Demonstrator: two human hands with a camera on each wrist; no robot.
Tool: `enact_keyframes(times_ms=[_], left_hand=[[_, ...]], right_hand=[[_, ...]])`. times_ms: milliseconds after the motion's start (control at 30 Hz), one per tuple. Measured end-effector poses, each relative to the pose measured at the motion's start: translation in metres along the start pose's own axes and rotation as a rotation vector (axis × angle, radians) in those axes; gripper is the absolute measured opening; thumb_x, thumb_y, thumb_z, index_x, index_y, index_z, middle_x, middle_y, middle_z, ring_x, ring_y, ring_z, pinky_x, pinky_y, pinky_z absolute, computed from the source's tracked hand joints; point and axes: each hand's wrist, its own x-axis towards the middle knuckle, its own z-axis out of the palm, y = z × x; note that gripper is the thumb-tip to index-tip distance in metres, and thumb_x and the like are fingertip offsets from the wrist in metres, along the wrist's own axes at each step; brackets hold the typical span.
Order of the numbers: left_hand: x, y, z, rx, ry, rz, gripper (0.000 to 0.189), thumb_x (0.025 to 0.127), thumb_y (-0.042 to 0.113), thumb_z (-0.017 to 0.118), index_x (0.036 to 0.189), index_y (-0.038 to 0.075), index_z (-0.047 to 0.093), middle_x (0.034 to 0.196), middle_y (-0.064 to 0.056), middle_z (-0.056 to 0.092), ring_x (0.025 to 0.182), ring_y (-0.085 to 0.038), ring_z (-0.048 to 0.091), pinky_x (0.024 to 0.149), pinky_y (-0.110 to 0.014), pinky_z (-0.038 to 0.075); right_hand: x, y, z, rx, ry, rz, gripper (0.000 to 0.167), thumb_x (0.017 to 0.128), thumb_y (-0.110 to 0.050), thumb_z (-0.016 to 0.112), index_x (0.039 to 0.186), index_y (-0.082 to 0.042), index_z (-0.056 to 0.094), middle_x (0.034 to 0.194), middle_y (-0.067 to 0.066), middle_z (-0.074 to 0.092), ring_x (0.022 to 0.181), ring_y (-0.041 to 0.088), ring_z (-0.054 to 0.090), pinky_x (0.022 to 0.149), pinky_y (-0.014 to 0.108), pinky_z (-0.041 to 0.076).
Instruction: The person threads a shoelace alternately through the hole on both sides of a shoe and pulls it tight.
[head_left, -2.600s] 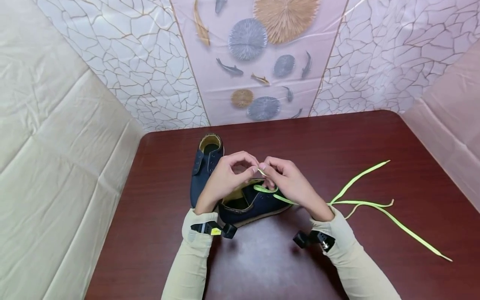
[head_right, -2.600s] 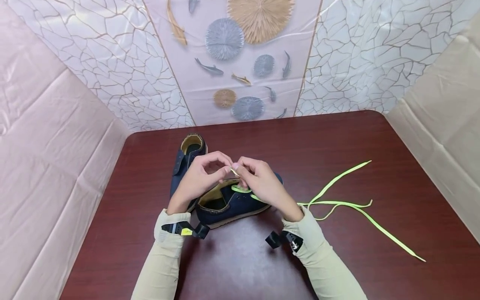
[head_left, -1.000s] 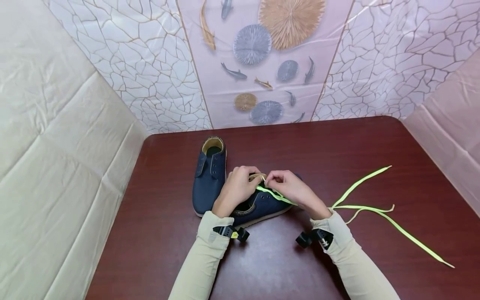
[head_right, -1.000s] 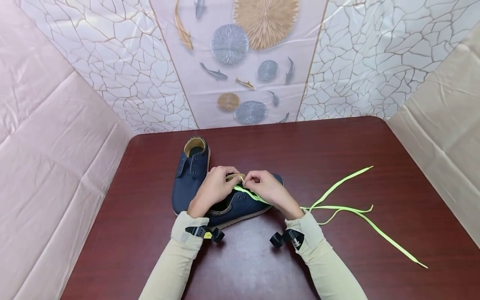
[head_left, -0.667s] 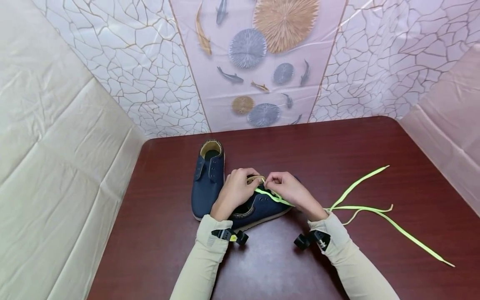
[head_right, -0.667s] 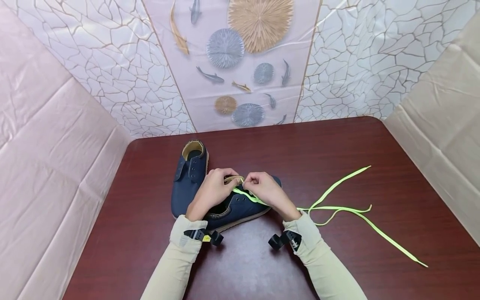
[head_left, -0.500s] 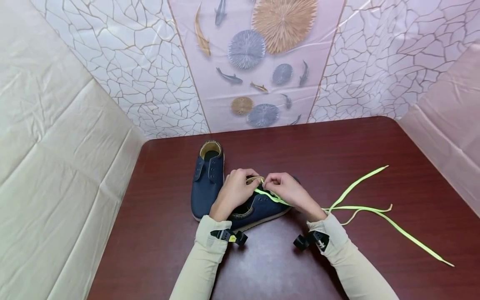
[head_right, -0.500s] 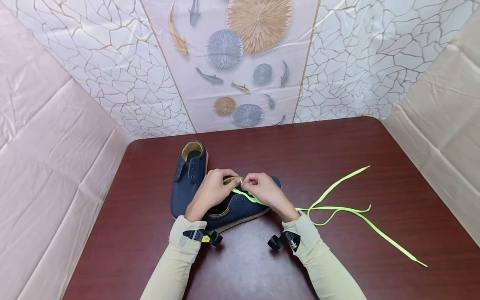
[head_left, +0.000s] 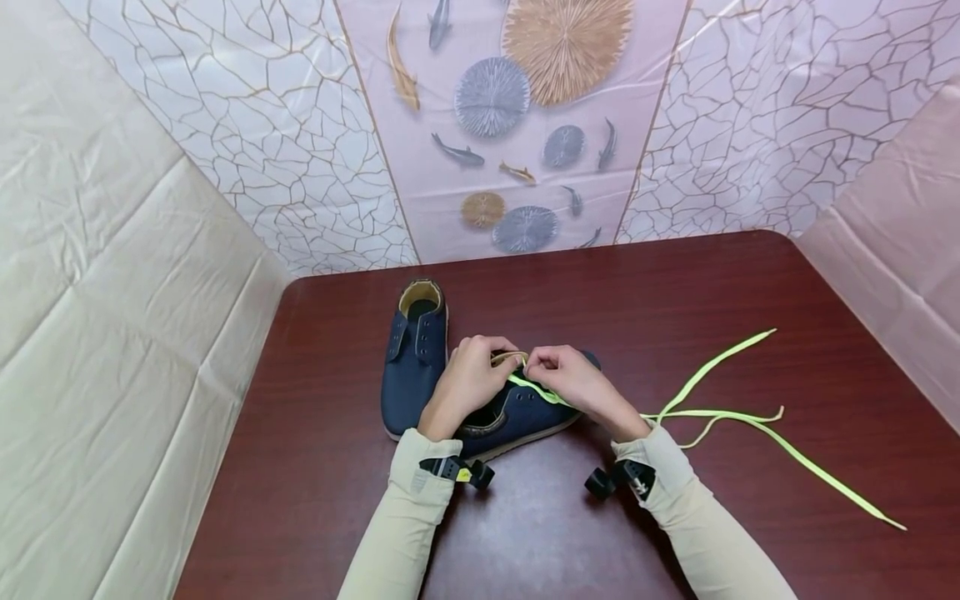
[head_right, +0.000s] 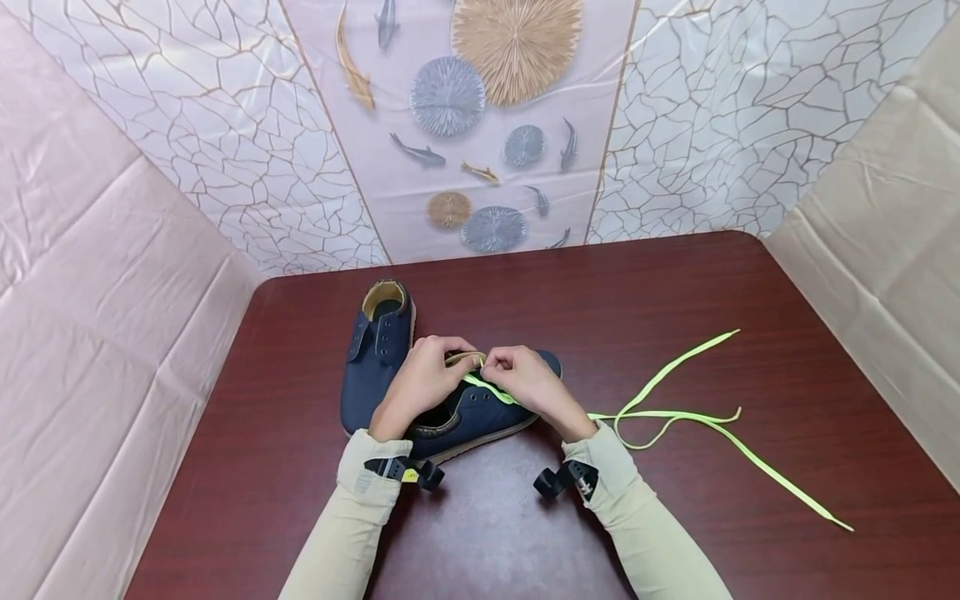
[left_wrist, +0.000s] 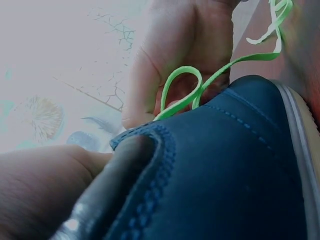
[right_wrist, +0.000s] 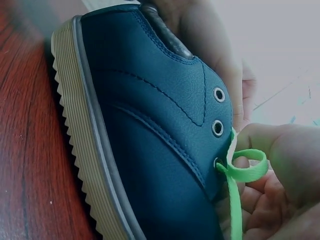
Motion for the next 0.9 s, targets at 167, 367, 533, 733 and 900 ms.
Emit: enact_keyframes(times_ms=[167, 367, 533, 733, 900], left_hand=[[0.0009, 0.0, -0.0008, -0.001, -0.002, 0.003, 0.013, 0.102, 0.019, 0.071, 0.105, 0.014, 0.083, 0.092, 0.002, 0.079, 0.064, -0.008, 0.059, 0.06, -0.027, 0.044], [0.002, -0.0023, -0.0012, -0.004, 0.0, -0.009, 0.014, 0.103, 0.021, 0.071, 0.105, 0.015, 0.083, 0.094, 0.003, 0.079, 0.068, -0.007, 0.061, 0.063, -0.028, 0.046], [0.0019, -0.0034, -0.0012, -0.013, 0.0, -0.013, 0.014, 0.103, 0.021, 0.071, 0.105, 0.016, 0.083, 0.094, 0.003, 0.079, 0.069, -0.008, 0.061, 0.062, -0.028, 0.046], [0.0009, -0.0028, 0.0002, -0.014, -0.002, -0.008, 0.014, 0.103, 0.02, 0.071, 0.105, 0.015, 0.084, 0.093, 0.003, 0.079, 0.065, -0.008, 0.06, 0.059, -0.026, 0.044], [0.0008, -0.0019, -0.0001, -0.01, 0.005, 0.006, 0.013, 0.102, 0.019, 0.071, 0.104, 0.014, 0.084, 0.093, 0.002, 0.079, 0.066, -0.007, 0.061, 0.06, -0.026, 0.045]], right_hand=[[0.0018, -0.0001, 0.0003, -0.021, 0.002, -0.009, 0.015, 0.095, -0.002, 0.062, 0.081, -0.007, 0.065, 0.069, -0.009, 0.041, 0.064, 0.009, 0.04, 0.066, 0.024, 0.032], [0.0027, 0.0032, 0.0003, -0.006, 0.004, -0.048, 0.013, 0.097, -0.003, 0.064, 0.086, -0.004, 0.07, 0.074, -0.007, 0.052, 0.069, 0.009, 0.046, 0.067, 0.023, 0.035], [0.0027, 0.0046, 0.0005, 0.0, -0.002, -0.061, 0.011, 0.096, -0.002, 0.064, 0.089, -0.002, 0.072, 0.079, -0.005, 0.057, 0.072, 0.01, 0.049, 0.068, 0.023, 0.037], [0.0016, 0.0035, -0.0006, 0.025, -0.022, -0.027, 0.014, 0.097, -0.001, 0.061, 0.087, -0.002, 0.07, 0.074, -0.005, 0.051, 0.068, 0.01, 0.044, 0.066, 0.024, 0.035], [0.0012, 0.0031, -0.0015, 0.016, -0.021, -0.007, 0.014, 0.097, -0.003, 0.061, 0.086, -0.003, 0.069, 0.072, -0.006, 0.046, 0.066, 0.01, 0.042, 0.066, 0.024, 0.034]])
